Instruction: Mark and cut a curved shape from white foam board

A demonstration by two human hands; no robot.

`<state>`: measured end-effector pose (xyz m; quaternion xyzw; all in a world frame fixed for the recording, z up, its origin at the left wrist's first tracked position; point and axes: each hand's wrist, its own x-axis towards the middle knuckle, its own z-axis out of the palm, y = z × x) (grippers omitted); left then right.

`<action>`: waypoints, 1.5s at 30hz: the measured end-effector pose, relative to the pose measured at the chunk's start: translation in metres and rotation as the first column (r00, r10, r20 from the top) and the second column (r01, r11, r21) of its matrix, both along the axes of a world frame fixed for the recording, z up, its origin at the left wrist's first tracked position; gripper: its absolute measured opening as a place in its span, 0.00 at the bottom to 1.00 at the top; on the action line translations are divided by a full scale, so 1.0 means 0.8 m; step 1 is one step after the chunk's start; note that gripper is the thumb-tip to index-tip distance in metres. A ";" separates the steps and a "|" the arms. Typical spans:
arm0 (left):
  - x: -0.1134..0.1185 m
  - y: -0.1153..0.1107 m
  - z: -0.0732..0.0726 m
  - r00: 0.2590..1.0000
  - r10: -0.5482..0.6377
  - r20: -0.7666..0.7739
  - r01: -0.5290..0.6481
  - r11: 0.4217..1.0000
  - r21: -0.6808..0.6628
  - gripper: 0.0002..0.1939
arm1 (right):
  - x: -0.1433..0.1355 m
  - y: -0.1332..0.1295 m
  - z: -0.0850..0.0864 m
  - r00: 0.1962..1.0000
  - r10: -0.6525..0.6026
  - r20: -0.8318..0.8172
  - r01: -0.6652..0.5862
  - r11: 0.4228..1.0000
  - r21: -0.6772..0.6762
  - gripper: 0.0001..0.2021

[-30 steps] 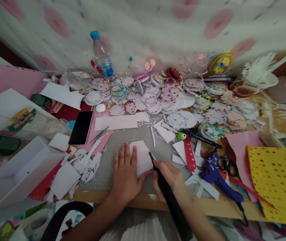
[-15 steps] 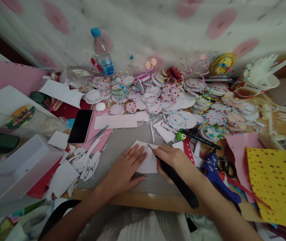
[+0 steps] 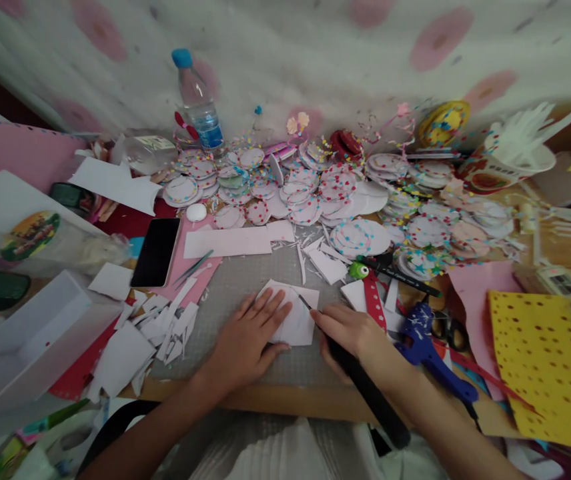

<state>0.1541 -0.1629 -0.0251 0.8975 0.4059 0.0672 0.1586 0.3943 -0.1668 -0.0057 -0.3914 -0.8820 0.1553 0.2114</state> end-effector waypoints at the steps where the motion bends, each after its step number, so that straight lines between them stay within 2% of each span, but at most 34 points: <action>1: 0.001 0.000 0.000 1.000 0.002 -0.005 -0.002 1.000 0.001 0.31 | 0.001 -0.002 -0.002 1.000 -0.015 -0.002 0.015 1.000 -0.013 0.19; 6: 0.011 -0.015 -0.001 0.996 0.082 -0.044 -0.079 0.995 0.068 0.30 | 0.001 0.006 0.003 1.000 -0.029 -0.007 0.028 0.996 -0.081 0.17; 10: 0.008 -0.035 0.008 0.967 0.246 -0.073 -0.239 0.966 0.095 0.29 | -0.016 0.035 0.016 0.989 0.126 0.073 -0.119 0.988 -0.099 0.15; 12: -0.004 -0.038 0.014 0.956 0.281 -0.085 -0.275 0.959 0.073 0.28 | -0.028 0.050 0.021 0.975 0.201 0.094 -0.192 0.976 -0.103 0.14; 15: -0.029 -0.030 0.018 0.971 0.226 -0.080 -0.224 0.974 0.027 0.29 | -0.043 0.065 0.025 0.955 0.275 0.114 -0.264 0.959 -0.102 0.12; 19: -0.050 -0.015 0.011 0.998 0.053 -0.019 -0.052 0.998 0.038 0.32 | -0.047 0.074 0.023 0.945 0.314 0.093 -0.303 0.946 -0.117 0.11; 21: -0.051 -0.011 0.006 1.000 0.023 -0.005 -0.022 0.999 0.036 0.32 | -0.046 0.076 0.022 0.951 0.308 0.033 -0.302 0.946 -0.118 0.11; 24: -0.048 -0.012 0.004 0.999 0.050 -0.015 -0.049 0.999 0.020 0.32 | -0.045 0.077 0.022 0.954 0.297 -0.047 -0.301 0.940 -0.159 0.11; 32: -0.045 -0.016 0.010 0.995 0.083 -0.051 -0.083 0.996 -0.013 0.31 | -0.036 0.067 0.019 0.954 0.295 -0.057 -0.300 0.940 -0.164 0.10; 38: -0.044 -0.015 0.009 0.994 0.079 -0.070 -0.080 0.997 -0.018 0.32 | -0.044 0.045 0.011 0.982 0.167 -0.084 -0.174 0.980 -0.097 0.08; 42: -0.043 -0.016 0.009 0.994 0.089 -0.062 -0.091 0.996 -0.018 0.32 | -0.050 0.022 0.009 0.990 0.090 -0.107 -0.101 0.990 -0.097 0.10; 45: -0.043 -0.016 0.009 0.994 0.095 -0.050 -0.096 0.995 -0.025 0.32 | -0.057 0.001 0.005 0.993 -0.022 -0.113 0.014 0.998 -0.068 0.10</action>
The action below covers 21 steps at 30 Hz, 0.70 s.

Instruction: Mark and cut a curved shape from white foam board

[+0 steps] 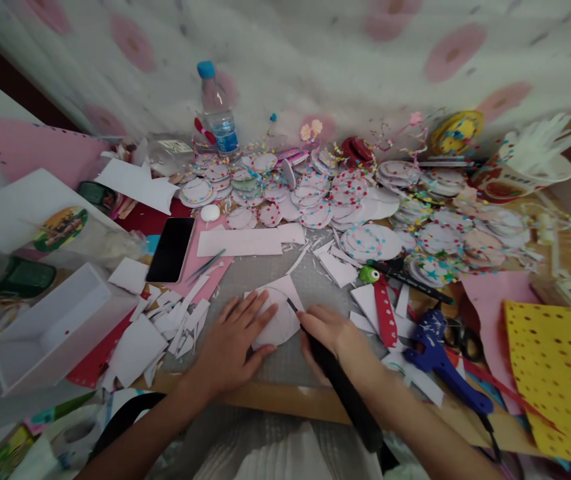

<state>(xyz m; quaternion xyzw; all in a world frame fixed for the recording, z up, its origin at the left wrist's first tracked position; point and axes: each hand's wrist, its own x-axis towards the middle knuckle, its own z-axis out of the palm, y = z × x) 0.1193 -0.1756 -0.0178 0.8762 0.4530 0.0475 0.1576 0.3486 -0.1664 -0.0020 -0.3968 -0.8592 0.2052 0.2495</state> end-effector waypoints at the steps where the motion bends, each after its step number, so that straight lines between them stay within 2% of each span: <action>1: 0.000 0.000 0.000 1.000 0.000 0.005 0.000 1.000 -0.003 0.31 | -0.003 -0.007 -0.002 0.999 -0.042 -0.011 0.042 0.999 0.009 0.10; 6: 0.001 0.001 -0.003 1.000 0.002 0.024 -0.002 1.000 -0.014 0.31 | -0.021 -0.032 -0.007 0.977 -0.197 -0.077 0.198 0.980 0.004 0.10; 10: 0.000 0.000 -0.004 0.999 0.003 0.033 -0.002 1.000 -0.014 0.31 | -0.031 -0.047 -0.011 0.961 -0.255 -0.108 0.256 0.967 -0.007 0.12; 15: -0.001 -0.001 -0.006 0.999 0.004 0.044 -0.004 1.000 -0.003 0.31 | -0.043 -0.063 -0.021 0.913 -0.375 -0.159 0.386 0.922 0.041 0.12; 21: 0.001 -0.001 -0.005 0.999 0.021 0.046 -0.020 1.000 -0.014 0.31 | -0.058 -0.082 -0.026 0.910 -0.397 -0.120 0.409 0.907 0.103 0.14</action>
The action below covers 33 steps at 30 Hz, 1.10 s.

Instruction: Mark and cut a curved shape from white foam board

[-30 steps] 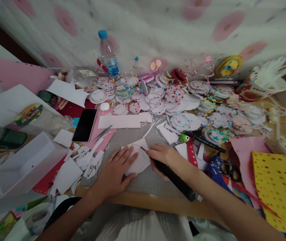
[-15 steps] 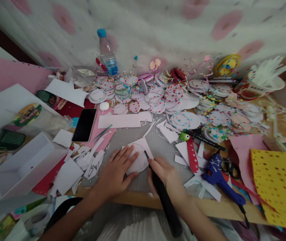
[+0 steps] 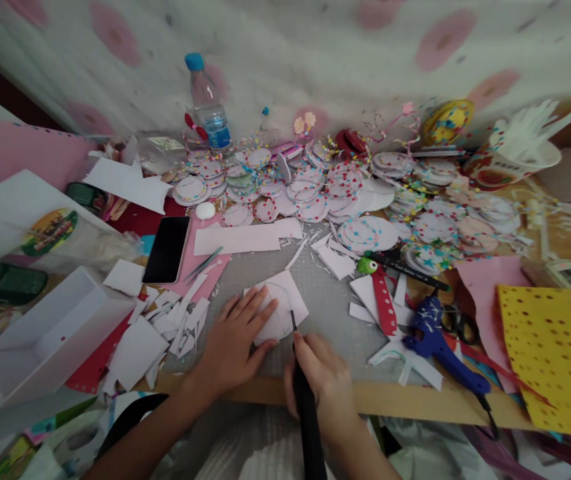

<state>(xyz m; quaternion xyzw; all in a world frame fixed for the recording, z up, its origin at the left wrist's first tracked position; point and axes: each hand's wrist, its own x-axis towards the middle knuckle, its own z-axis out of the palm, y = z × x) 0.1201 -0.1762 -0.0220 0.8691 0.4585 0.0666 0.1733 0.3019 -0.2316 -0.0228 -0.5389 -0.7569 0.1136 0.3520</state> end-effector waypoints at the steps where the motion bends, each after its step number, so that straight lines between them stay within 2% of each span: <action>1: 0.000 0.000 0.001 1.000 0.005 0.001 -0.005 1.000 -0.001 0.31 | -0.002 -0.003 0.000 1.000 -0.008 0.011 0.008 1.000 0.004 0.13; 6: 0.002 0.001 0.003 1.000 0.006 0.000 -0.006 1.000 -0.001 0.31 | -0.008 -0.014 -0.001 0.998 -0.068 -0.004 0.069 0.997 0.021 0.13; 16: 0.001 0.000 0.000 1.000 -0.012 0.011 0.012 1.000 0.010 0.31 | 0.015 -0.031 0.004 0.971 -0.177 -0.159 0.160 0.980 -0.118 0.08; 18: -0.005 0.006 0.000 0.998 -0.064 0.023 0.064 0.998 0.004 0.31 | 0.029 -0.027 0.010 0.950 -0.253 -0.181 0.228 0.962 -0.151 0.06; 21: -0.024 0.025 0.004 0.975 -0.215 0.051 0.216 0.976 -0.015 0.31 | 0.054 -0.015 0.022 0.899 -0.371 -0.231 0.335 0.925 -0.180 0.08; 23: -0.038 0.040 0.011 0.942 -0.326 0.073 0.329 0.943 -0.038 0.29 | 0.067 -0.005 0.027 0.893 -0.385 -0.234 0.343 0.918 -0.201 0.10; 25: -0.046 0.049 0.018 0.925 -0.371 0.085 0.375 0.927 -0.034 0.29 | 0.074 0.007 0.030 0.918 -0.348 -0.190 0.315 0.931 -0.183 0.10; 26: -0.047 0.051 0.020 0.930 -0.358 0.085 0.361 0.932 -0.015 0.29 | 0.074 0.013 0.031 0.936 -0.313 -0.159 0.288 0.943 -0.164 0.09; 29: -0.038 0.042 0.021 0.966 -0.248 0.071 0.246 0.969 0.040 0.26 | 0.064 0.035 0.031 0.981 -0.171 -0.093 0.160 0.980 -0.116 0.08; 33: -0.015 0.019 0.010 0.988 -0.144 0.060 0.142 0.989 0.037 0.27 | 0.041 0.066 0.025 0.998 0.031 -0.053 -0.035 0.996 -0.083 0.10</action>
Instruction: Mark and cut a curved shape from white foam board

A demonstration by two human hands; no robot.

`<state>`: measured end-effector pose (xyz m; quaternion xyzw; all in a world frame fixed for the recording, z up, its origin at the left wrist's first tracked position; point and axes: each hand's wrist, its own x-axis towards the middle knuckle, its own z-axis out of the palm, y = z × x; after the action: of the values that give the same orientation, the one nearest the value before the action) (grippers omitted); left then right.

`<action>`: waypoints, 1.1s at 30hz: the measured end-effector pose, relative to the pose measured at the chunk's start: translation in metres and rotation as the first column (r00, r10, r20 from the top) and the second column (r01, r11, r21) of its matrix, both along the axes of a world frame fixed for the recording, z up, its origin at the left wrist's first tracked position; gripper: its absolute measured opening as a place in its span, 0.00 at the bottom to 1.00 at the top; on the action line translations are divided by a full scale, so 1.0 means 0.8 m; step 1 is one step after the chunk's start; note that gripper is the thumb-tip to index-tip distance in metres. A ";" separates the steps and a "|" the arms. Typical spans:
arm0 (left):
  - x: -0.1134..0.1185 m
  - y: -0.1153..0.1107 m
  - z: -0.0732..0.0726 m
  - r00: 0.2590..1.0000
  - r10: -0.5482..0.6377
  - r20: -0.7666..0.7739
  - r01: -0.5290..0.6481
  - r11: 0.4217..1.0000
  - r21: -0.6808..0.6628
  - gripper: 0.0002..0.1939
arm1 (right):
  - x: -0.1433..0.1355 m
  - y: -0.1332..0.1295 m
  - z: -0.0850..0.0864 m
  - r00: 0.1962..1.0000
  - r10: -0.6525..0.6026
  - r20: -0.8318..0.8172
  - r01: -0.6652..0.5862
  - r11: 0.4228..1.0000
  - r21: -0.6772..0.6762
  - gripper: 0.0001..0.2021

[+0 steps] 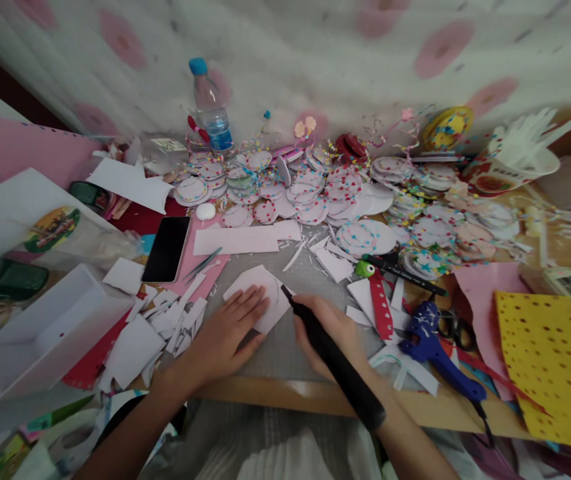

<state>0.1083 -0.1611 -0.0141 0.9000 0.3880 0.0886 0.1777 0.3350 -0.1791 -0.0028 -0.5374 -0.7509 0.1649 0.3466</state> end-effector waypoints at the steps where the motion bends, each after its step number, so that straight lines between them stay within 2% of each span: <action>1: 0.004 -0.004 -0.003 1.000 0.012 0.003 -0.012 1.000 0.003 0.28 | -0.004 0.006 -0.002 0.999 0.035 0.010 -0.036 0.999 0.009 0.11; 7: 0.004 -0.006 -0.012 1.000 0.023 0.021 -0.023 1.000 -0.016 0.32 | -0.011 0.020 -0.014 0.991 0.128 0.025 -0.128 0.992 0.003 0.12; 12: 0.004 -0.001 -0.015 1.000 0.026 0.007 -0.026 1.000 -0.013 0.28 | -0.010 0.019 -0.017 0.989 0.149 0.010 -0.149 0.989 -0.001 0.14; 23: 0.004 0.000 -0.018 0.999 0.043 0.000 -0.043 0.999 -0.015 0.27 | -0.034 0.005 -0.018 0.999 0.035 -0.018 -0.034 0.997 0.067 0.14; 33: 0.004 0.000 -0.018 0.999 0.043 0.006 -0.043 0.999 -0.023 0.26 | -0.057 -0.013 -0.027 0.998 -0.036 0.043 0.032 0.994 0.102 0.16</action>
<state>0.1119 -0.1612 -0.0285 0.8891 0.4075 0.0910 0.1872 0.2898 -0.1894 -0.0245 -0.5354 -0.7565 0.1086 0.3595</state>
